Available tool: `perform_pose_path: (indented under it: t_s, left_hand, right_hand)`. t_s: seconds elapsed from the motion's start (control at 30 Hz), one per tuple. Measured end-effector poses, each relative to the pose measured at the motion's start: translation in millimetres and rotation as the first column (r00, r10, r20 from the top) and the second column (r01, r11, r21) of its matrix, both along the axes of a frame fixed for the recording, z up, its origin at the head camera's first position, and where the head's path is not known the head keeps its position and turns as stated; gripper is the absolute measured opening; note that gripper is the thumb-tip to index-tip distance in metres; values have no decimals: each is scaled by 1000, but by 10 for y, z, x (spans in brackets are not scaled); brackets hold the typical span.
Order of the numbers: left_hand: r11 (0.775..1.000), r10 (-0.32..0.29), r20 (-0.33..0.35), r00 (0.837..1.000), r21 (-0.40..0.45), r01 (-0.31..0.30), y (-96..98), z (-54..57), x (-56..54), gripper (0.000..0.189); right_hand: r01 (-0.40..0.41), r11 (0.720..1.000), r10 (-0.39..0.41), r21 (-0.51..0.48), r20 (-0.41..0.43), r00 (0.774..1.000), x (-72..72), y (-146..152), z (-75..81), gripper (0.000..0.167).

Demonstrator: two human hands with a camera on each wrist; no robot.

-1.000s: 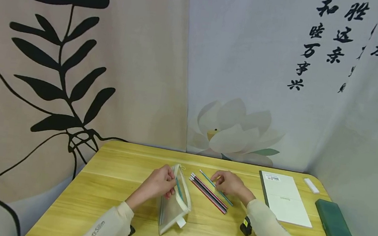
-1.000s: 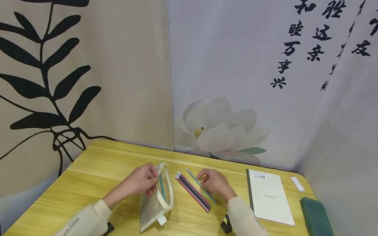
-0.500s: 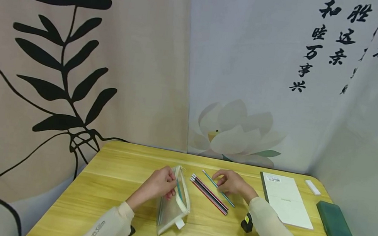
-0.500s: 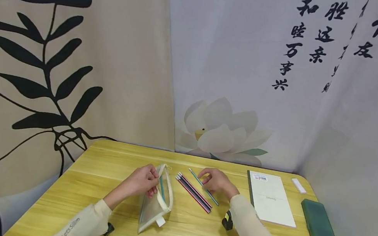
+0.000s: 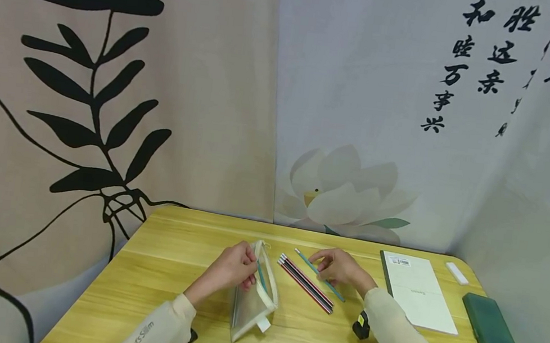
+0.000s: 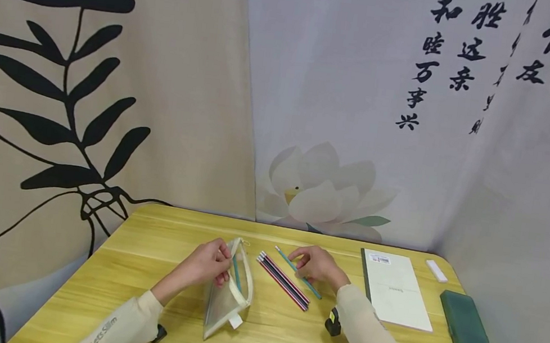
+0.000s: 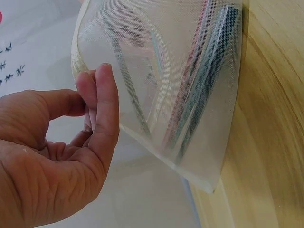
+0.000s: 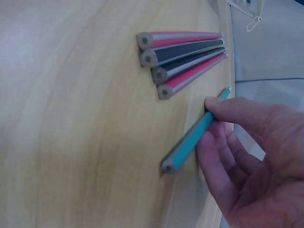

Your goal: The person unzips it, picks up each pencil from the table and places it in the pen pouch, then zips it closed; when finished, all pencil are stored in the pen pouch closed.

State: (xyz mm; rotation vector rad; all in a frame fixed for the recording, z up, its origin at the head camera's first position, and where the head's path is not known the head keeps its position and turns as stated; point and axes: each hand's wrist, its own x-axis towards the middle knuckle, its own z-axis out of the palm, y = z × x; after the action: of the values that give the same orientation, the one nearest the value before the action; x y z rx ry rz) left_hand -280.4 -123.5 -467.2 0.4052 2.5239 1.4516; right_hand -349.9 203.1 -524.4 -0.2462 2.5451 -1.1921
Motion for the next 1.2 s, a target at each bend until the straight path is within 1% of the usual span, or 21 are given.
perform_pose_path:
  t_s: [0.1, 0.2, 0.37, 0.43, 0.53, 0.6, 0.7, 0.83, 0.93, 1.03, 1.2]
  left_hand:
    - [1000, -1, 8, 1000, -2, 1, -5, -11, 0, 8]
    - [1000, -1, 14, 1000, 1, 1, -10, -16, -7, 9]
    - [1000, -4, 11, 1000, 7, 4, -15, -4, -28, 9]
    - [1000, -5, 10, 1000, 5, 5, -13, -3, -28, 9]
    - [1000, 0, 17, 1000, 15, 0, -7, -8, -26, 9]
    - [1000, 3, 24, 1000, 25, -4, -3, -14, -24, 9]
    - [999, 4, 34, 999, 41, -5, -1, -22, -24, 9]
    - [999, 7, 37, 999, 39, -8, 1, -33, -23, 9]
    - [999, 9, 36, 999, 35, -10, 10, -36, -24, 9]
    - [999, 6, 32, 999, 32, -7, 26, -37, -26, 10]
    - [1000, -14, 23, 1000, 26, 13, 58, -34, -26, 10]
  right_hand:
    - [5, 1000, -5, 19, -12, 1000, 21, -7, 11, 40]
    - [15, 1000, -15, 16, -9, 1000, 29, -4, 23, 43]
    - [53, 997, -51, -53, 40, 998, 18, 16, 58, 46]
    - [53, 992, -45, -114, 70, 997, 32, 10, 78, 45]
    - [41, 978, -18, -205, 115, 993, 82, -57, 143, 45]
    - [27, 961, 18, -275, 161, 987, 130, -144, 204, 47]
    - [15, 940, 68, -340, 231, 970, 204, -308, 281, 49]
    - [-1, 917, 132, -398, 301, 944, 287, -520, 318, 50]
    - [-12, 908, 157, -419, 315, 936, 323, -651, 328, 49]
    - [-9, 896, 170, -444, 323, 931, 328, -758, 330, 49]
    - [32, 878, 147, -478, 333, 931, 307, -901, 306, 49]
